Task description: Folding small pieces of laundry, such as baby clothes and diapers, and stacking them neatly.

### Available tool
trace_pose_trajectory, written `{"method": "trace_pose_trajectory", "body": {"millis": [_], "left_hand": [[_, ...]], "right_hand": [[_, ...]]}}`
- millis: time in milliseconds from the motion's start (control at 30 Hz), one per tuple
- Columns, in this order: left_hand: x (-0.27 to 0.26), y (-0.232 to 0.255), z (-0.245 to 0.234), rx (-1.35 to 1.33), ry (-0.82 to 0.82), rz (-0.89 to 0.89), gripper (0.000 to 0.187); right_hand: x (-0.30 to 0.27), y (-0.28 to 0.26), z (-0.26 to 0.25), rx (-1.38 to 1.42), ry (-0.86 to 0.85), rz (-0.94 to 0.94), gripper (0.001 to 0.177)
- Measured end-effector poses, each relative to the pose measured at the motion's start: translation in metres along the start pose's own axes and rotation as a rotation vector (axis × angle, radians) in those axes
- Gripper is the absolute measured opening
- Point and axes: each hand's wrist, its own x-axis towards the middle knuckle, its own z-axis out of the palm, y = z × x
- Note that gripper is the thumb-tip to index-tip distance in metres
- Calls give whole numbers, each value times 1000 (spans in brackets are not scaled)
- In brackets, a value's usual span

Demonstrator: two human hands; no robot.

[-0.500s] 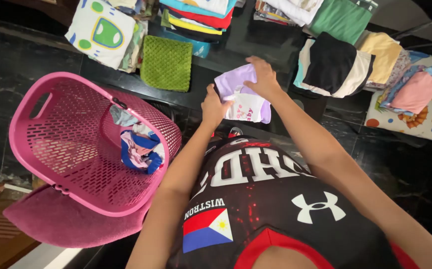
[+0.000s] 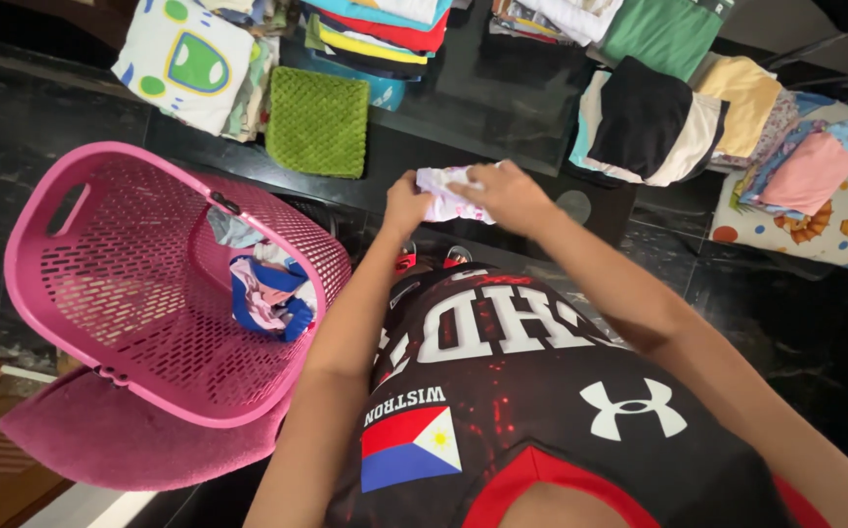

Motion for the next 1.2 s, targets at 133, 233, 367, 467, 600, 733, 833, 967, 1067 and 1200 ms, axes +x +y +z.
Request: {"method": "trace_pose_trajectory", "body": {"millis": [133,233,367,467,600,733,833,967,1067,1200], "left_hand": [[-1,28,-9,-136,-10,-342,50],[-11,58,-11,-21,19,-385,61],[-13,45,-3,348,8,-92,66],[-18,43,-3,368,39,7,61],[-32,68,-2,323,126,82,42],[-43,105,-3,432,190,85,28],[-41,96,-1,500,207,340,24],[-43,77,8,820,20,535,29],[-46,69,10,900,-17,672,29],[-62,88,-1,821,-152,789,39]], "right_hand": [[-12,-23,13,12,-94,105,61],[-25,-26,36,84,-65,106,53],[-46,-16,63,218,161,422,32],[-44,-7,57,342,347,716,52],[-40,1,71,562,68,926,51],[-36,-7,84,619,166,899,39],[-31,-20,87,1476,170,990,27],[-20,-37,70,1812,238,1005,13],[-27,-36,78,1901,296,1074,10],[-43,-24,105,1886,398,1084,19]]}}
